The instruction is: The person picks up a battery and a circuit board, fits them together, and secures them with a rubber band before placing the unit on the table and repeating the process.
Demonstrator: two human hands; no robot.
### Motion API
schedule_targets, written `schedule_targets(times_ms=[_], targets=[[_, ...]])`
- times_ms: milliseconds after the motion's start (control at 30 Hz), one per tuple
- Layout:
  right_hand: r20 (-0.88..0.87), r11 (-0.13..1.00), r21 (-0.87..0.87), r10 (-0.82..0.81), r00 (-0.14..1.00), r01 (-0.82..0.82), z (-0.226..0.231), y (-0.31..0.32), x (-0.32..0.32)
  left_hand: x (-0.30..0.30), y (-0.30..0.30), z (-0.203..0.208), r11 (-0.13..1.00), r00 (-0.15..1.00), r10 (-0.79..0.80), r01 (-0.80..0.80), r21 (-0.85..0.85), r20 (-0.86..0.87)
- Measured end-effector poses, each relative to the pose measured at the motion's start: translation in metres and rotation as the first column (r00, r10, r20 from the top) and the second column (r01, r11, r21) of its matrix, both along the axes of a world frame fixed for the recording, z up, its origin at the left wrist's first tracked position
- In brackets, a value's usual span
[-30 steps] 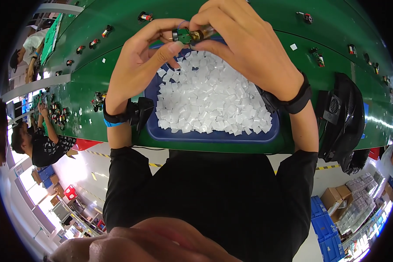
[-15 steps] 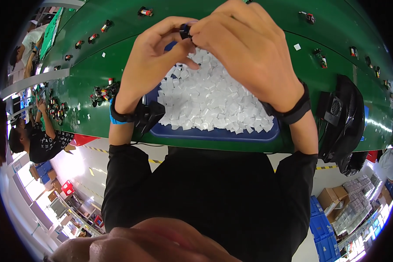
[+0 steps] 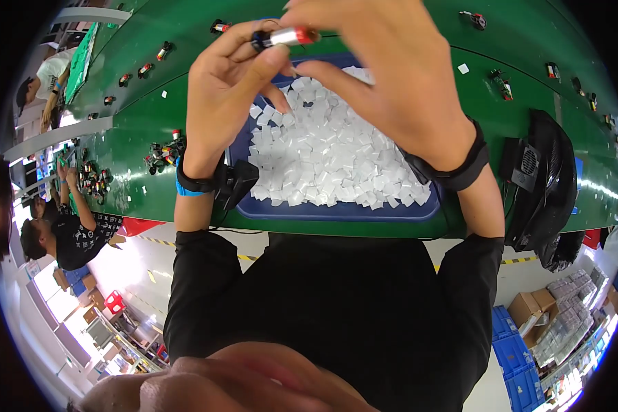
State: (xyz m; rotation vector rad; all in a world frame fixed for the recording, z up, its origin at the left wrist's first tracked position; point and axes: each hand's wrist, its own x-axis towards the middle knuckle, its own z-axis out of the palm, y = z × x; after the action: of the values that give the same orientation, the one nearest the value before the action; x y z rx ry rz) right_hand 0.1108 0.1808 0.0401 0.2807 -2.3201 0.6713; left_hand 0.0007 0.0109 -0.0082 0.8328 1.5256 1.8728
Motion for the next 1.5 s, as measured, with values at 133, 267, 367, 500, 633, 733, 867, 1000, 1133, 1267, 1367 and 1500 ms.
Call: schedule_targets(times_ms=[133, 267, 367, 500, 633, 733, 867, 1000, 1133, 1267, 1367, 1500], targets=[[0.181, 0.850, -0.526, 0.066, 0.981, 0.040, -0.034, 0.010, 0.000, -0.004, 0.002, 0.003, 0.993, 0.997, 0.071, -0.069, 0.098, -0.019], [0.295, 0.720, -0.687, 0.163, 0.941, 0.091, -0.042, 0.000, -0.002, -0.003, 0.003, 0.000, 0.985, 0.962, 0.141, -0.111, 0.135, -0.236], [0.279, 0.678, -0.732, 0.202, 0.939, 0.071, -0.042, 0.002, 0.000, -0.001, 0.002, -0.004, 0.985, 0.968, 0.115, -0.083, 0.151, -0.222], [0.195, 0.750, -0.661, 0.169, 0.966, 0.002, -0.042, 0.001, -0.002, -0.003, 0.003, -0.008, 0.978, 0.967, 0.116, -0.071, 0.196, -0.227], [0.045, 0.844, -0.527, 0.140, 0.989, -0.096, -0.043, -0.005, -0.001, 0.002, 0.003, -0.011, 0.963, 0.972, 0.137, -0.086, 0.255, -0.189], [-0.007, 0.843, -0.517, 0.168, 0.986, -0.147, -0.042, -0.007, -0.001, 0.002, 0.003, -0.014, 0.955, 0.960, 0.161, -0.093, 0.281, -0.228], [0.002, 0.786, -0.592, 0.222, 0.975, -0.178, -0.042, -0.008, 0.000, 0.004, 0.001, -0.014, 0.950, 0.904, 0.212, -0.103, 0.294, -0.372], [0.055, 0.740, -0.658, 0.235, 0.971, -0.142, -0.037, -0.007, 0.003, 0.008, 0.002, -0.010, 0.950, 0.851, 0.254, -0.131, 0.283, -0.459], [0.163, 0.618, -0.784, 0.306, 0.938, -0.065, -0.032, -0.009, 0.007, 0.011, 0.004, -0.008, 0.951, 0.802, 0.275, -0.147, 0.271, -0.530], [0.199, 0.549, -0.836, 0.351, 0.915, -0.029, -0.033, -0.011, 0.006, 0.011, 0.003, -0.006, 0.947, 0.755, 0.303, -0.171, 0.270, -0.582], [0.226, 0.555, -0.832, 0.368, 0.902, -0.019, -0.035, -0.011, 0.003, 0.009, 0.001, -0.005, 0.953, 0.692, 0.303, -0.204, 0.225, -0.655], [0.292, 0.559, -0.828, 0.344, 0.893, 0.055, -0.040, -0.007, -0.005, 0.003, 0.006, -0.003, 0.964, 0.770, 0.264, -0.225, 0.139, -0.581]])
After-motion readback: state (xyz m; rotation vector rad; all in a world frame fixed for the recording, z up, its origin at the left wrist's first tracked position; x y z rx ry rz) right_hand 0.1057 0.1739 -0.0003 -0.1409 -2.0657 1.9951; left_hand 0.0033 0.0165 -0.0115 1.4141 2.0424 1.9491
